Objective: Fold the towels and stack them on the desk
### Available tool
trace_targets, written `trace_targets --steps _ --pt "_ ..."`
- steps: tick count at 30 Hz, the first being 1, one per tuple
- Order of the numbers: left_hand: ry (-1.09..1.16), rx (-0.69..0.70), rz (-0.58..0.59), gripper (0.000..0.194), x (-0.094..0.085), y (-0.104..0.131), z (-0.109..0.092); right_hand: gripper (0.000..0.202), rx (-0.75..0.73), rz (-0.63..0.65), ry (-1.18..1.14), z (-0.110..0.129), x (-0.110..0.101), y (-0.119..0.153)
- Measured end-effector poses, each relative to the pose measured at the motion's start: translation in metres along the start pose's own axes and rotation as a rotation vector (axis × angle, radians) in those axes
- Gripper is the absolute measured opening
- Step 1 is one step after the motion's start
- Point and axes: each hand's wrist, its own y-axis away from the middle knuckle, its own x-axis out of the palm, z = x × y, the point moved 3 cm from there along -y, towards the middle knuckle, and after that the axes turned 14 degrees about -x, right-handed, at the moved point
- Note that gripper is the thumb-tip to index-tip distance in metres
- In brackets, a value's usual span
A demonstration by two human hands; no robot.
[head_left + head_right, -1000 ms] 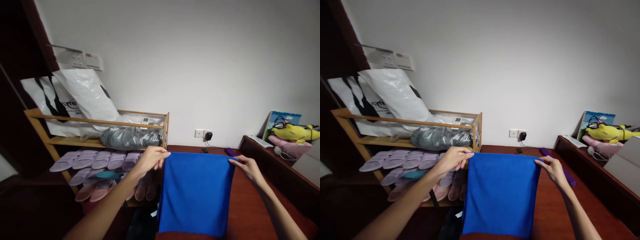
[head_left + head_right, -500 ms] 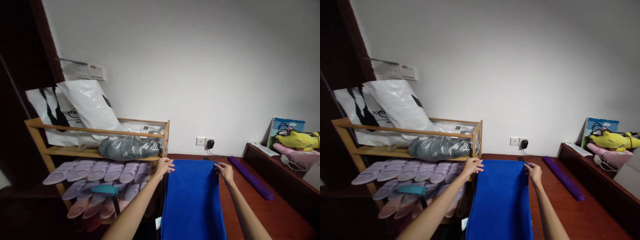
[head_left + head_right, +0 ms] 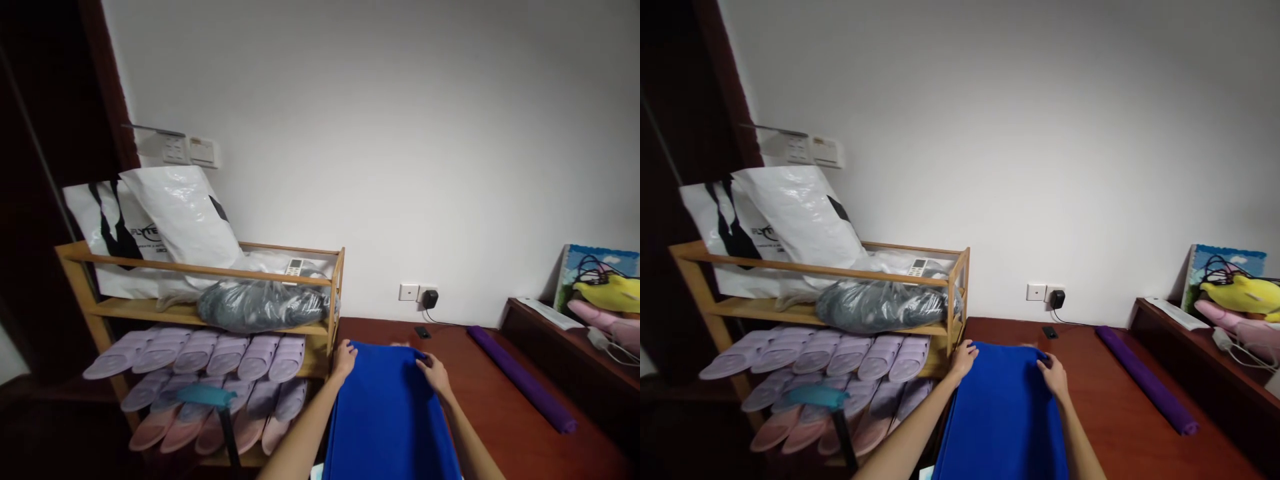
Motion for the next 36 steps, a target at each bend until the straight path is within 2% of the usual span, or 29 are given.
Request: trace_targets --steps 3,6,8,13,16,18,20,23,26,30,32,34,36 --pt "-0.176 0.127 -0.015 0.048 0.024 0.006 0.007 0.066 -0.057 0.081 0.094 0.008 0.033 0.013" --pt "-0.356 0.264 -0.017 0.057 0.047 0.019 0.020 0.067 -0.147 0.161 0.165 0.020 0.063 0.030" --pt "-0.456 0.331 -0.028 0.057 0.055 0.025 0.031 0.066 -0.186 0.188 0.228 0.024 0.075 0.040" --pt "-0.582 0.427 -0.062 0.059 0.056 0.036 0.057 0.069 -0.243 0.207 0.482 0.022 0.073 0.063" --pt "-0.631 0.452 -0.076 0.059 0.058 0.046 0.065 0.073 -0.239 0.206 0.511 0.025 0.069 0.076" --pt "-0.676 0.481 -0.109 0.056 0.062 0.051 0.063 0.074 -0.246 0.190 0.504 0.034 0.072 0.078" --pt "-0.715 0.513 -0.137 0.054 0.067 0.051 0.055 0.067 -0.330 0.201 0.455 0.049 0.080 0.073" --pt "-0.742 0.510 -0.142 0.053 0.068 0.039 0.043 0.058 -0.424 0.277 0.385 0.064 0.093 0.058" --pt "-0.751 0.455 -0.154 0.053 0.060 0.023 0.041 0.061 -0.303 0.275 0.431 0.046 0.088 0.043" --pt "-0.754 0.374 -0.197 0.058 0.049 0.014 0.048 0.068 -0.118 0.183 0.468 -0.007 0.062 0.038" --pt "-0.759 0.337 -0.200 0.059 0.046 0.013 0.047 0.069 -0.048 0.156 0.466 -0.026 0.054 0.039" --pt "-0.762 0.315 -0.181 0.058 0.043 0.015 0.043 0.070 -0.037 0.140 0.506 -0.031 0.051 0.039" --pt "-0.758 0.356 -0.162 0.057 0.039 0.022 0.039 0.070 -0.082 0.093 0.606 -0.021 0.050 0.039"
